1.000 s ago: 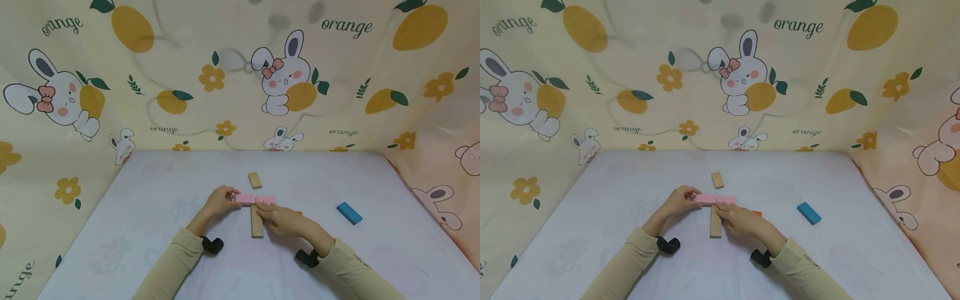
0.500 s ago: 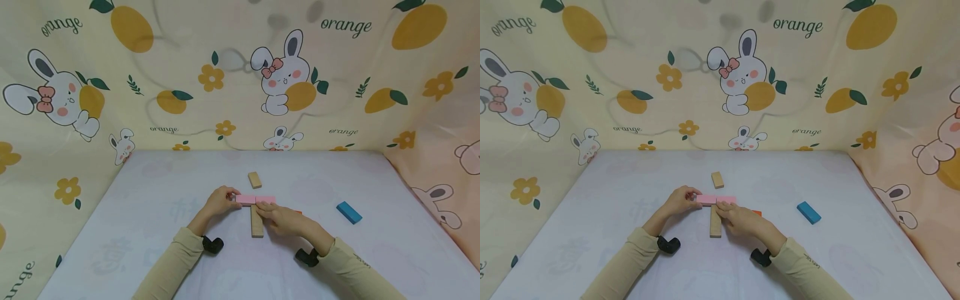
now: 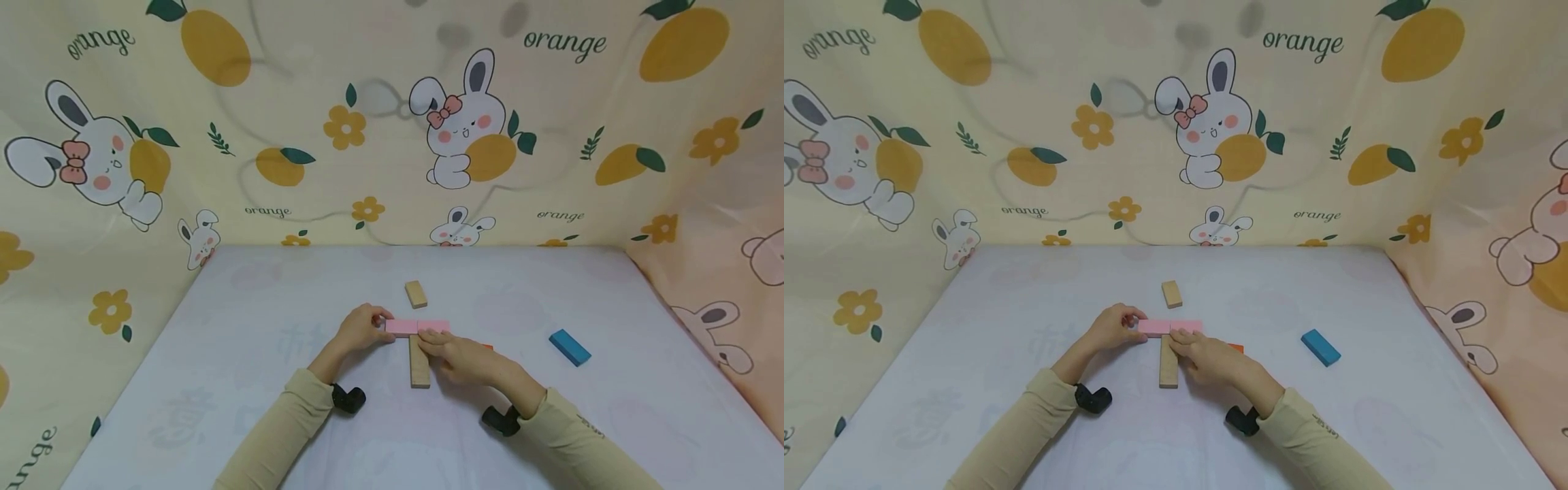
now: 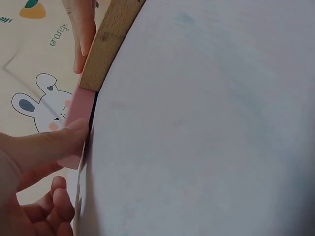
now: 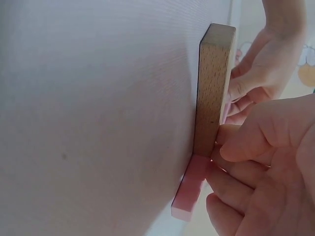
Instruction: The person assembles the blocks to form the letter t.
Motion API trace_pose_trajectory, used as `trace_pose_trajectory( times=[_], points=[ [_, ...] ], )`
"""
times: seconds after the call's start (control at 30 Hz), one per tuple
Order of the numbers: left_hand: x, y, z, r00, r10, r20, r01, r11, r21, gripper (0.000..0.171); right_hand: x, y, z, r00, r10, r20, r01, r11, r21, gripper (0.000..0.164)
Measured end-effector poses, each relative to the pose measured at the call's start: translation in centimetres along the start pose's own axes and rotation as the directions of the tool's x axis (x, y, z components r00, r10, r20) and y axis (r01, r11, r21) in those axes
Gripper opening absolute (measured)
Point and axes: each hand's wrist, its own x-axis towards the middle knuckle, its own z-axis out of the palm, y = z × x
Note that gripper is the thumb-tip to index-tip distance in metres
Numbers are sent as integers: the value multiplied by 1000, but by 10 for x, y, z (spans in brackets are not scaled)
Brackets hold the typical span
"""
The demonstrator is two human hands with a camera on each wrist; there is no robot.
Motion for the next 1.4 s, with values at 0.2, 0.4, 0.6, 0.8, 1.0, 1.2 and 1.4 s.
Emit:
trace_pose_trajectory(
  times=[0.2,0.4,0.6,0.8,1.0,1.2,1.4],
  points=[
    [0,1,-1,1000,-15,12,15,1000,25,35,0,-1,0,1000,0,-2,0,1000,0,55],
    [0,1,-1,1000,-26,14,26,999,32,35,0,-1,-1,1000,1,2,-1,1000,-2,54],
    [-1,2,-2,1000,-23,17,22,999,35,37,0,-2,-1,1000,-3,-2,3,1000,1,53],
    [-3,3,-3,999,-11,39,10,999,42,46,0,-2,0,1000,-4,-12,4,1000,13,53],
    [-7,2,-4,1000,25,12,-25,998,58,51,0,0,4,999,-20,-29,20,1000,3,55],
    [-15,3,-2,997,77,-33,-71,986,153,47,0,2,5,999,-15,-30,16,1000,7,54],
    [-25,8,-2,982,164,-91,-132,949,285,36,-1,3,4,998,-29,-57,30,999,16,53]
  ],
)
